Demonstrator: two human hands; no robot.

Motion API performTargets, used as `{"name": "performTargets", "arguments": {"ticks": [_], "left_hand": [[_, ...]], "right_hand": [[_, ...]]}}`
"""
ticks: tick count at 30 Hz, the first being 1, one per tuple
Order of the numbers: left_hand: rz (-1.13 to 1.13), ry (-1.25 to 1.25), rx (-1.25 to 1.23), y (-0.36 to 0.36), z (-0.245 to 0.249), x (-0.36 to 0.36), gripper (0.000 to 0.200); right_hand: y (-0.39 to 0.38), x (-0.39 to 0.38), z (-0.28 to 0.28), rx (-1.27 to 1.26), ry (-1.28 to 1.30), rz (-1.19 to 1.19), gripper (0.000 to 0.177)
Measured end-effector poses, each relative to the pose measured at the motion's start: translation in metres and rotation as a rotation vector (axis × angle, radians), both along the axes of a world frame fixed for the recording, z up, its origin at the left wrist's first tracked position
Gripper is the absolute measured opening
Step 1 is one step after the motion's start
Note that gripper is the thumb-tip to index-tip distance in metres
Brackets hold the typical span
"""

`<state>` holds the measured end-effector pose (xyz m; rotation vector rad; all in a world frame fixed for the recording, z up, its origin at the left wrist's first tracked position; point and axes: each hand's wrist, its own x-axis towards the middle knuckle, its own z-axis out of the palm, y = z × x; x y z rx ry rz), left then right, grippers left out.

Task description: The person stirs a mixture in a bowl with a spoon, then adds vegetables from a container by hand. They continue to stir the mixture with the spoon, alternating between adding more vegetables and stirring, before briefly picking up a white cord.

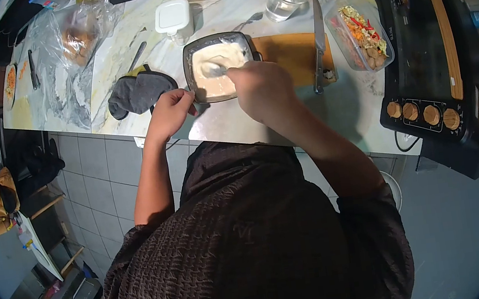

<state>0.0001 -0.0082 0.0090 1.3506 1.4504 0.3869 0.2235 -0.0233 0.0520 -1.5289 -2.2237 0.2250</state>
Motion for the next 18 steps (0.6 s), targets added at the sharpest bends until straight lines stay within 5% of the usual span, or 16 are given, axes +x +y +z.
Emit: {"name": "performTargets", "arguments": {"ticks": [4,6,18], "left_hand": [[-0.016,-0.009,0.038,-0.002,-0.006,0.0,0.035],[-0.021,-0.012,0.058,-0.002,-0.008,-0.001,0.037],[-0.005,-0.034,0.081,-0.006,-0.015,0.0,0.032]], "right_hand": [[0.013,0.006,-0.018,-0.007,-0.07,0.032,0.013],[0.025,0.013,-0.005,-0.268,-0.299,0.015,0.02],[0.022,0.003,-0.008,-0.118,-0.224,0.01,0.017]]}}
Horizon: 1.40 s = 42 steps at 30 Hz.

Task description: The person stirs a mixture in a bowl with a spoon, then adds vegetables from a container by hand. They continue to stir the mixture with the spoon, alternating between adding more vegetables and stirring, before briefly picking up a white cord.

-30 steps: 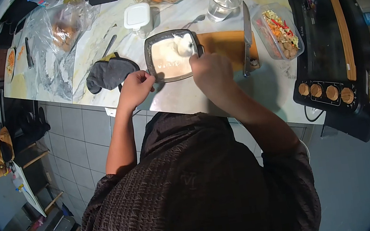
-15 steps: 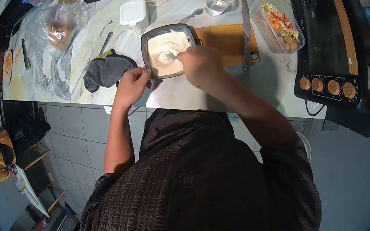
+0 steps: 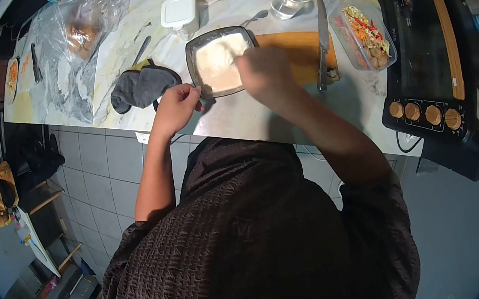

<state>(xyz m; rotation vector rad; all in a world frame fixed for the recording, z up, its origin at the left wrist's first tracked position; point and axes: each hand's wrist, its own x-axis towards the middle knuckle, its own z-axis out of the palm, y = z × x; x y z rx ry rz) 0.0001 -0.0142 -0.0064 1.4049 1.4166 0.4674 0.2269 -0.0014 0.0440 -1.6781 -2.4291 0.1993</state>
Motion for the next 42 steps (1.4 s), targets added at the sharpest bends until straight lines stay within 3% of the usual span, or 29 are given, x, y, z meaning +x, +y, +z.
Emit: {"name": "performTargets", "arguments": {"ticks": [3,7,9,13,16,19,22,25,27,31,33,36,38,40,42], "left_hand": [[-0.019,0.014,0.018,0.001,0.001,0.001,0.032],[-0.009,0.084,0.078,-0.003,0.004,0.001,0.033],[0.01,0.099,0.107,0.0,0.005,0.003,0.033],[0.039,0.113,0.117,-0.005,0.006,0.003,0.034],[0.008,0.104,0.116,0.0,0.004,0.0,0.034],[0.015,0.108,0.108,-0.004,0.003,0.001,0.034],[0.031,0.104,0.101,-0.002,0.004,0.002,0.033],[0.017,0.106,0.132,-0.003,0.001,0.001,0.033],[0.033,0.109,0.104,-0.003,0.002,0.001,0.033],[0.025,0.114,0.133,-0.003,0.0,0.001,0.033],[0.045,0.078,0.111,-0.004,-0.002,0.001,0.034],[0.021,0.086,0.11,-0.004,-0.005,0.001,0.034],[0.04,0.074,0.125,-0.002,-0.006,0.001,0.034],[0.07,0.059,0.128,-0.007,-0.007,0.002,0.034],[0.041,0.094,0.122,-0.006,-0.007,0.002,0.034]], "right_hand": [[-0.001,0.01,0.015,-0.157,-0.083,0.079,0.017],[0.005,0.009,0.006,-0.072,-0.075,0.029,0.017],[0.006,0.006,0.008,-0.286,-0.099,0.056,0.017],[0.011,0.008,0.011,-0.283,-0.194,-0.058,0.018],[0.011,0.004,0.001,-0.168,0.006,0.002,0.012],[0.012,0.01,0.005,-0.272,-0.186,-0.037,0.013],[0.012,0.002,-0.006,-0.114,-0.03,-0.034,0.013],[0.017,0.014,0.008,-0.337,-0.199,0.024,0.016],[0.017,0.008,-0.008,-0.124,-0.058,-0.023,0.016],[0.011,0.014,0.003,-0.263,-0.042,0.07,0.015],[0.017,0.016,0.0,-0.061,-0.086,0.009,0.013],[0.012,0.0,-0.004,-0.195,0.003,0.075,0.012],[0.016,0.005,0.013,-0.331,-0.114,0.051,0.015],[0.023,0.012,0.001,-0.115,-0.108,0.014,0.015],[0.018,0.007,-0.009,-0.172,-0.039,0.058,0.011]]}}
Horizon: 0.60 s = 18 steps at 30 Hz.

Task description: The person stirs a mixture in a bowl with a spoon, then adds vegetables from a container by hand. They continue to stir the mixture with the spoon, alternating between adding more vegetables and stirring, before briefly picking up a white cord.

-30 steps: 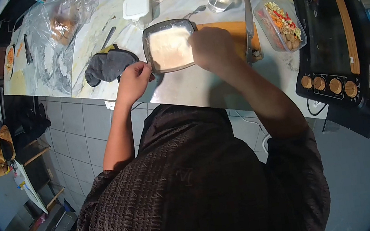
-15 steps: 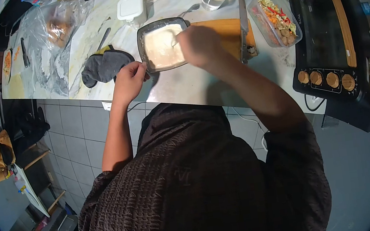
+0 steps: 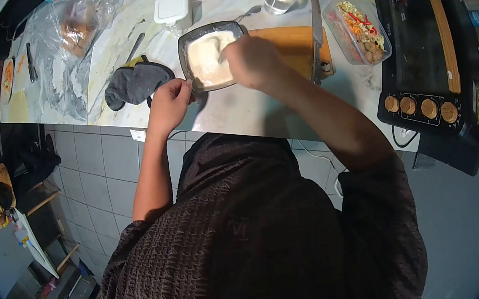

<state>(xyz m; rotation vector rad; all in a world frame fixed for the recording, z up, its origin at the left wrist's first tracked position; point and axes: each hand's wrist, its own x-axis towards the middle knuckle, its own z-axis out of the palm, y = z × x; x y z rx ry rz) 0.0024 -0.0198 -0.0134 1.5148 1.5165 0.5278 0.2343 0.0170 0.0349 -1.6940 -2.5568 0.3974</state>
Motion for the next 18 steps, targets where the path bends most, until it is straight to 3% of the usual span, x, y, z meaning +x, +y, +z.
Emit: {"name": "performTargets", "arguments": {"ticks": [2,5,8,10,11,13,14,16,18], "left_hand": [[-0.004,0.007,0.01,0.0,0.004,0.0,0.034],[0.011,0.008,0.011,-0.002,0.004,0.002,0.033],[0.006,0.034,0.032,-0.002,0.004,0.002,0.033],[-0.002,0.055,0.046,-0.001,0.005,0.002,0.032],[0.011,0.071,0.056,-0.002,0.007,0.003,0.032],[0.019,0.088,0.069,-0.002,0.009,0.004,0.032],[0.012,0.091,0.069,-0.003,0.009,0.004,0.032],[0.002,0.095,0.074,0.0,0.01,0.001,0.032],[-0.002,0.068,0.061,-0.002,0.01,0.001,0.031]], "right_hand": [[0.005,0.002,-0.001,-0.052,0.074,0.031,0.012],[0.015,0.011,-0.004,-0.037,-0.154,0.008,0.012],[0.006,-0.006,0.004,0.064,0.058,-0.009,0.012],[0.007,-0.003,0.029,-0.128,-0.199,-0.008,0.013],[0.006,-0.006,0.021,-0.132,-0.201,-0.002,0.013],[0.005,-0.019,0.007,0.108,-0.038,-0.124,0.015],[0.003,-0.015,0.007,0.108,-0.037,-0.127,0.015],[0.0,-0.014,0.031,-0.154,-0.126,-0.048,0.015],[0.008,-0.007,0.023,-0.071,-0.138,-0.057,0.015]]}}
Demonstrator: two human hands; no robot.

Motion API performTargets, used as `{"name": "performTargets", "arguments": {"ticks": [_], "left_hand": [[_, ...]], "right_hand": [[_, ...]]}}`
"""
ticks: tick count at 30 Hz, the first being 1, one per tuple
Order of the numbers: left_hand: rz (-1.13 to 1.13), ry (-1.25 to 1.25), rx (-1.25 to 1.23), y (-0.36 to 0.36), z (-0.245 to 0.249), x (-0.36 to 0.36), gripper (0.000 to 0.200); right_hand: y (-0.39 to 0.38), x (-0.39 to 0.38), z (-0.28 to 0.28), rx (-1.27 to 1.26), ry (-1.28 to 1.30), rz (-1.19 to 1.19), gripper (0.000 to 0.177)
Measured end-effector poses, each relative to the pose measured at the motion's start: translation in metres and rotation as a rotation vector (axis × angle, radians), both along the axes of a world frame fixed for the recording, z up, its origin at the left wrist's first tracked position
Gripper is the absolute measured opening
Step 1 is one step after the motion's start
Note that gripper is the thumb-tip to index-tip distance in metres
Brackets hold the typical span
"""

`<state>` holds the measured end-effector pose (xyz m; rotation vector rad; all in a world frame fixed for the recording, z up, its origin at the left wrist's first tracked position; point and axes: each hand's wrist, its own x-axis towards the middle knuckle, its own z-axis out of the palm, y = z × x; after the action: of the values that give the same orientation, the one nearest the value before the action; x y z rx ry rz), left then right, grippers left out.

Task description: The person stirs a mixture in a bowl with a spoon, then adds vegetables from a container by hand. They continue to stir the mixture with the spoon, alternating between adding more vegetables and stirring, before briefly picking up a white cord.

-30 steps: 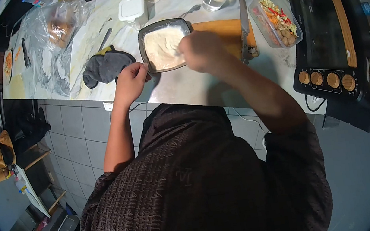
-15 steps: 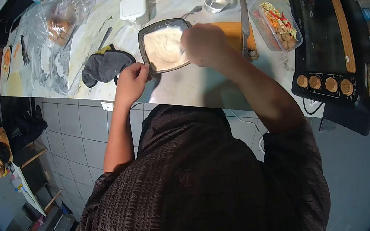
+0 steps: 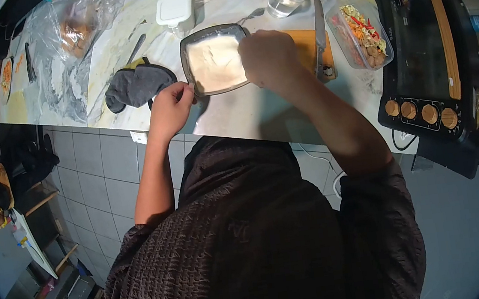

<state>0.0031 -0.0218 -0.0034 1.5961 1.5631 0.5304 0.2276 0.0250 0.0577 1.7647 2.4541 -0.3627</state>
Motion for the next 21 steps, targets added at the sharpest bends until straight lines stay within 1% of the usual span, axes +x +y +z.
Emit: {"name": "performTargets", "arguments": {"ticks": [1,2,4,5,6,8,9,11,12,14,15,17,18,20,21], "left_hand": [[0.003,-0.002,-0.007,-0.003,-0.001,0.001,0.031],[0.018,0.016,0.017,-0.004,-0.003,0.002,0.031],[0.026,0.035,0.046,-0.001,-0.001,0.004,0.031],[0.02,0.059,0.042,-0.001,0.001,0.004,0.03],[0.018,0.083,0.034,-0.001,0.002,0.003,0.03],[0.023,0.097,0.045,-0.002,0.004,0.004,0.03],[0.018,0.112,0.063,-0.001,0.004,0.004,0.03],[0.008,0.112,0.064,-0.001,0.005,0.003,0.029],[-0.001,0.111,0.059,0.001,0.005,0.003,0.029],[0.024,0.077,0.097,0.0,0.005,0.003,0.028],[0.043,0.043,0.137,0.0,0.005,0.004,0.027],[0.04,0.048,0.136,0.0,0.004,0.003,0.026],[0.041,0.052,0.133,0.001,0.004,0.002,0.026],[0.032,0.057,0.129,0.002,0.006,0.0,0.026],[0.026,0.054,0.127,0.002,0.007,-0.001,0.026]], "right_hand": [[0.0,0.002,-0.004,0.083,-0.012,-0.004,0.014],[-0.002,0.0,-0.01,0.083,-0.014,-0.004,0.014],[-0.01,-0.012,-0.007,0.026,0.111,0.041,0.012],[-0.01,-0.005,0.003,-0.037,0.055,0.035,0.01],[-0.007,-0.002,0.002,-0.039,0.054,0.036,0.01],[0.001,0.001,-0.003,0.106,0.004,-0.005,0.01],[-0.004,-0.001,-0.007,0.106,0.005,-0.006,0.01],[-0.01,-0.006,-0.016,0.108,0.151,0.082,0.01],[-0.007,-0.004,-0.01,0.112,0.151,0.08,0.01],[-0.002,0.002,0.008,-0.004,-0.08,0.038,0.011],[-0.004,-0.001,-0.001,-0.006,-0.078,0.036,0.011],[-0.009,-0.008,-0.023,0.121,0.122,0.037,0.013],[-0.008,-0.005,-0.015,0.123,0.126,0.035,0.013],[-0.008,0.005,0.005,-0.133,0.011,0.036,0.015],[-0.009,0.003,-0.003,-0.135,0.012,0.038,0.015]]}}
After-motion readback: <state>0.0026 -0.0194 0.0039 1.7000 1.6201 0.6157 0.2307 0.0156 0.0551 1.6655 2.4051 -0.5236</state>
